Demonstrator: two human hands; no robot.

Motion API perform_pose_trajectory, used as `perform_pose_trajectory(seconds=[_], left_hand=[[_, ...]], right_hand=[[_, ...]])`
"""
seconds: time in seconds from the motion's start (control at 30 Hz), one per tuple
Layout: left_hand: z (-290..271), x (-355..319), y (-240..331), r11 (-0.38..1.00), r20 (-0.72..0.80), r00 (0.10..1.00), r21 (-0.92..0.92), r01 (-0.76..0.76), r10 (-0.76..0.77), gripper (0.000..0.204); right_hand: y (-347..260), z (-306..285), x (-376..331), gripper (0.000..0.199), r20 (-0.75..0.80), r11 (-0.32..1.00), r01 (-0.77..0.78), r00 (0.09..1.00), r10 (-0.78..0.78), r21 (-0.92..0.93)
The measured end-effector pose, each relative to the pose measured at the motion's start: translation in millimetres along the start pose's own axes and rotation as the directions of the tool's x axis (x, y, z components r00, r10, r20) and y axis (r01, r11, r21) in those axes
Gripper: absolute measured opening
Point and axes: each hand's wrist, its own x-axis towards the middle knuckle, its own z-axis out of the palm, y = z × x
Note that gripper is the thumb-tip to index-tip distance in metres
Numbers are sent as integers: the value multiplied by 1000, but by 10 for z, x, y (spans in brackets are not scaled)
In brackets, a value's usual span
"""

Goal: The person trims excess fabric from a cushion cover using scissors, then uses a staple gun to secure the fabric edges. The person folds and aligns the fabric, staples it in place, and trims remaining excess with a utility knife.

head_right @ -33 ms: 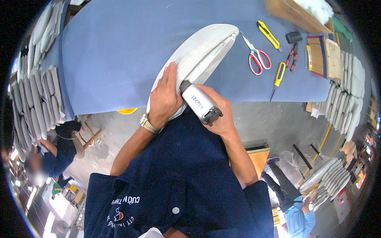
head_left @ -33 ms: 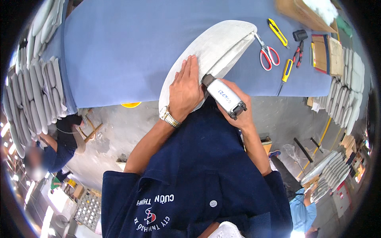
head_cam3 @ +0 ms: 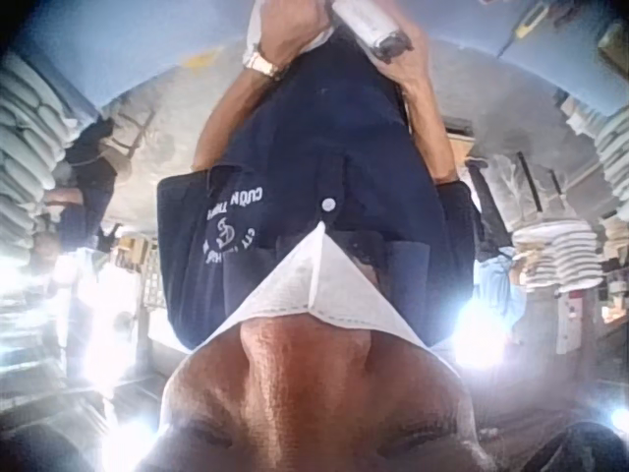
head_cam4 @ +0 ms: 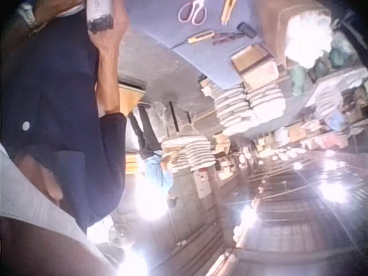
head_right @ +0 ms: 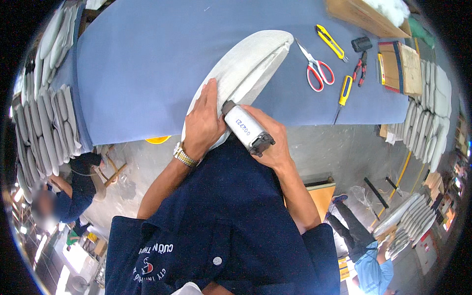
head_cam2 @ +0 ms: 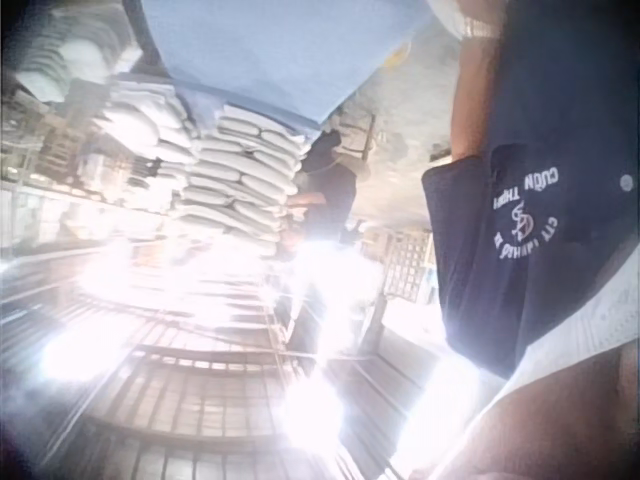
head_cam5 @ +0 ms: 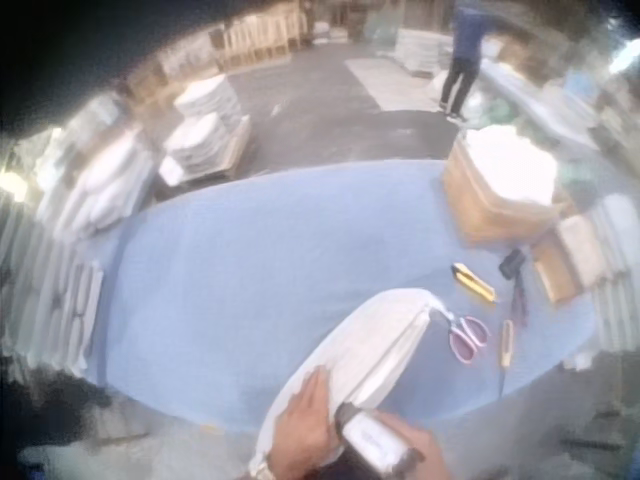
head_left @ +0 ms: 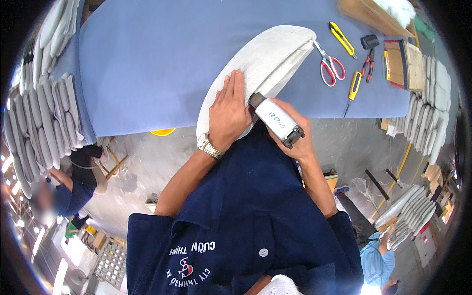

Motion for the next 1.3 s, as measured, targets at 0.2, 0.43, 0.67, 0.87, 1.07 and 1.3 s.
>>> perform_pose_trajectory(seconds=[0.2, 0.43, 0.67, 0.87, 1.07, 1.3], left_hand=[[-18, 34, -9, 998, 50, 997, -33, 61, -60, 82], [-27, 25, 28, 999, 35, 999, -2, 41, -41, 80], [-152, 126, -13, 990, 78, 988, -19, 138, -136, 84], [-418, 308, -57, 992, 92, 988, 32, 123, -125, 78], [-734, 457, -426, 989, 146, 980, -41, 141, -133, 61], [-1483, 547, -858, 988, 107, 984, -36, 149, -145, 53]], right_hand=[[30, -24, -23, 58, 43, 995, 89, 995, -86, -54], [-169, -56, 34, 55, 88, 997, -18, 996, 24, -72], [-170, 4, 257, 56, 142, 997, 15, 990, -5, -72], [-313, 106, 402, 49, 97, 999, 22, 995, -25, 37], [-151, 131, 191, 53, 0, 996, 54, 999, -54, 75], [680, 129, -151, 61, -177, 969, -155, 977, 121, -194]])
